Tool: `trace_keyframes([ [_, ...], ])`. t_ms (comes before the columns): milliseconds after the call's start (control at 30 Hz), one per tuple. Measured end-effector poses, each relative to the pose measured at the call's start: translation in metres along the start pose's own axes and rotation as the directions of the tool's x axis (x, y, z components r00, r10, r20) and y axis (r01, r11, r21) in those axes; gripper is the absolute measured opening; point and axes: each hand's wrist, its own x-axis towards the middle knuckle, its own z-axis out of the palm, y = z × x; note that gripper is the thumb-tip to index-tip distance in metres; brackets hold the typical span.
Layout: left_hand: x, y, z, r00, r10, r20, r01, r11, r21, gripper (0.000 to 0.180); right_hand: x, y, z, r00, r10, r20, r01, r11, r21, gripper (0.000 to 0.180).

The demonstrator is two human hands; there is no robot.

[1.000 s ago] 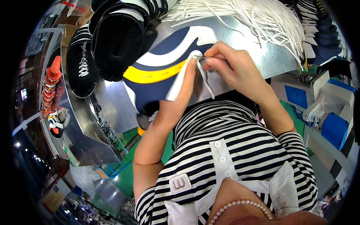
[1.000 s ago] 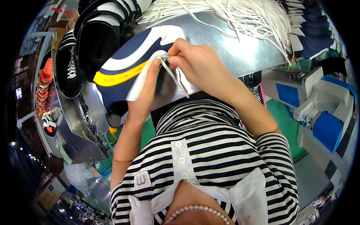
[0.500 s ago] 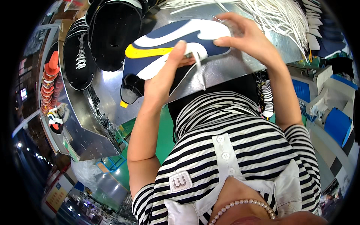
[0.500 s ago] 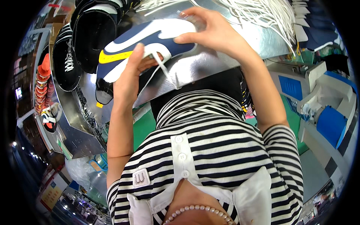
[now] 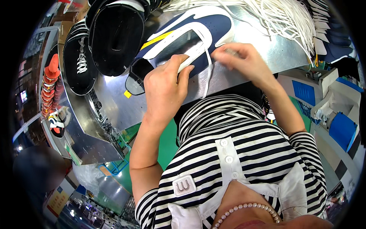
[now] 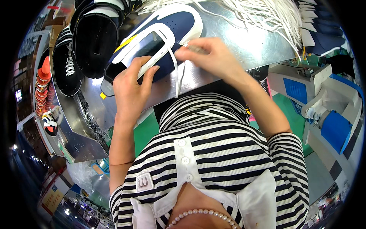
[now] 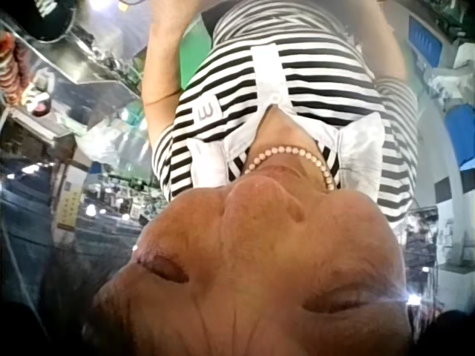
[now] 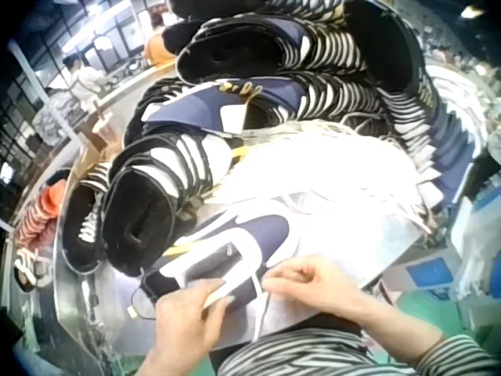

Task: The person threads white shoelaces through the eyelets of a blue and white sneaker. They pull the laces tight and arrange them neatly on the shoe's surface. The person repeats this process for multiple shoes on a metal workbench.

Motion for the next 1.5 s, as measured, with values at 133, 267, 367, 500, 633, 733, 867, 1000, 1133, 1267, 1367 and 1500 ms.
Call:
trace_keyframes([
  [133, 0.005, 0.008, -0.005, 0.991, 0.09, -0.1, -0.09, 0.996, 0.007, 0.016, -0.004, 0.005, 0.022, 0.998, -0.014, 0.066, 0.005, 0.992, 0.126, 0.015],
  [267, 0.021, 0.017, -0.052, 0.952, -0.084, -0.293, 0.033, 0.984, -0.174, 0.02, -0.065, 0.022, 0.0, 0.928, -0.029, 0.37, 0.186, 0.899, -0.395, 0.017],
  [367, 0.024, 0.03, -0.075, 0.903, -0.141, -0.406, 0.053, 0.974, -0.22, 0.017, -0.116, 0.055, -0.038, 0.973, -0.093, 0.212, 0.199, 0.805, -0.559, 0.013],
  [500, 0.01, 0.011, -0.038, 0.996, -0.093, 0.012, 0.094, 0.994, -0.054, 0.017, -0.116, 0.032, -0.037, 0.991, -0.075, 0.11, 0.107, 0.941, -0.321, 0.012],
  [633, -0.008, -0.006, -0.008, 0.932, -0.224, 0.285, 0.204, 0.974, 0.1, 0.022, -0.056, -0.011, -0.013, 0.967, -0.256, 0.013, 0.256, 0.96, -0.118, 0.015],
  [733, -0.005, -0.005, -0.013, 0.958, -0.095, 0.27, 0.072, 0.993, 0.092, 0.025, -0.002, -0.027, -0.004, 0.934, -0.358, 0.018, 0.357, 0.926, -0.121, 0.018],
  [867, 0.01, 0.014, -0.021, 0.952, -0.124, 0.279, 0.102, 0.991, 0.091, 0.031, 0.036, -0.02, 0.008, 0.911, -0.409, 0.06, 0.413, 0.891, -0.19, 0.018],
  [1000, 0.026, 0.018, -0.003, 0.957, -0.093, 0.274, 0.057, 0.989, 0.136, 0.027, 0.049, -0.016, 0.008, 0.938, -0.341, 0.063, 0.346, 0.926, -0.148, 0.018],
  [1133, 0.031, 0.007, 0.017, 0.957, -0.172, 0.235, 0.152, 0.983, 0.101, 0.025, 0.053, -0.011, 0.008, 0.948, -0.317, -0.034, 0.315, 0.948, -0.053, 0.022],
  [1267, 0.034, 0.003, 0.017, 0.942, -0.222, 0.252, 0.203, 0.974, 0.099, 0.025, 0.027, -0.004, 0.002, 0.952, -0.288, -0.104, 0.271, 0.95, -0.155, 0.018],
  [1367, 0.035, -0.001, 0.019, 0.956, -0.191, 0.223, 0.171, 0.979, 0.107, 0.025, -0.004, 0.0, -0.001, 0.987, -0.163, 0.008, 0.161, 0.961, -0.226, 0.016],
  [1500, 0.035, -0.002, 0.022, 0.961, -0.184, 0.209, 0.169, 0.982, 0.085, 0.024, -0.01, 0.008, 0.003, 0.981, -0.194, 0.021, 0.192, 0.942, -0.276, 0.016],
])
